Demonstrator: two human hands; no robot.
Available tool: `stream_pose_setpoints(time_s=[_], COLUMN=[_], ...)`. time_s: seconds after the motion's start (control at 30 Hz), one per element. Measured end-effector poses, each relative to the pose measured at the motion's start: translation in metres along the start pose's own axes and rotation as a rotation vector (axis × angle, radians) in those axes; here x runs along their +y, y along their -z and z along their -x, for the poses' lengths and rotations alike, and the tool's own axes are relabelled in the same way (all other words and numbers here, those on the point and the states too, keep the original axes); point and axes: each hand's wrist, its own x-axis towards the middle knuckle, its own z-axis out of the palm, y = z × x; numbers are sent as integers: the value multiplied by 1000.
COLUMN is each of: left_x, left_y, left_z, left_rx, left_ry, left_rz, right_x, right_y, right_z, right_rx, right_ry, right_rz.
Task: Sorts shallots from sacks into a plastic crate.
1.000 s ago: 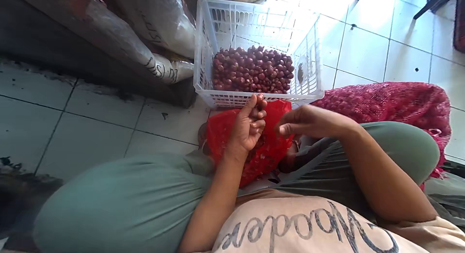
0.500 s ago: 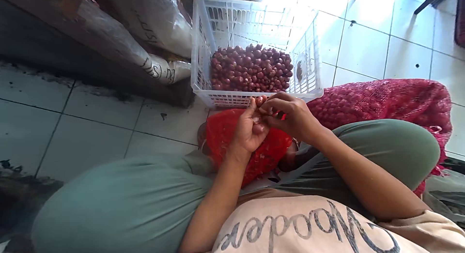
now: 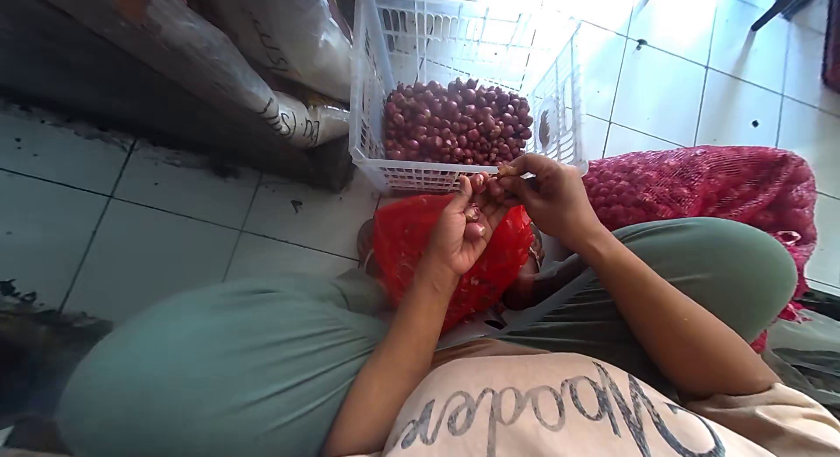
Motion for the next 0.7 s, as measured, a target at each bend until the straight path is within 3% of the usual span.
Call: stream_pose_setpoints(time_s=[0.17,0.33,0.4,0.47,0.5,0.53,0.63,0.7], left_x=[-2,-1,1,4,5,6,1,-5], left_y=[3,6,8,9,9,7,5,3], left_z=[-1,-3,-5,-5,-6,-6,-7,-8], left_rx=[2,52,46,71,98,128,151,126], left_ry=[-15,-29,-51,-88,-102,-112,-135,-145], left_rz=[11,53,78,80,80,76,14,-62], right_x=[1,-2,-9,-19,-19,-17,-9,-12], right_y=[-2,6,23,37,37,33,3,-16], right_z=[0,2,5,8,9,12,16,17], right_rx=[-44,-92,-310,-623,-675,-631,-247,-128], right_ry=[104,163,135,-22,-65,-54,37,74], right_rz=[125,91,74,116,149,165,65,-1])
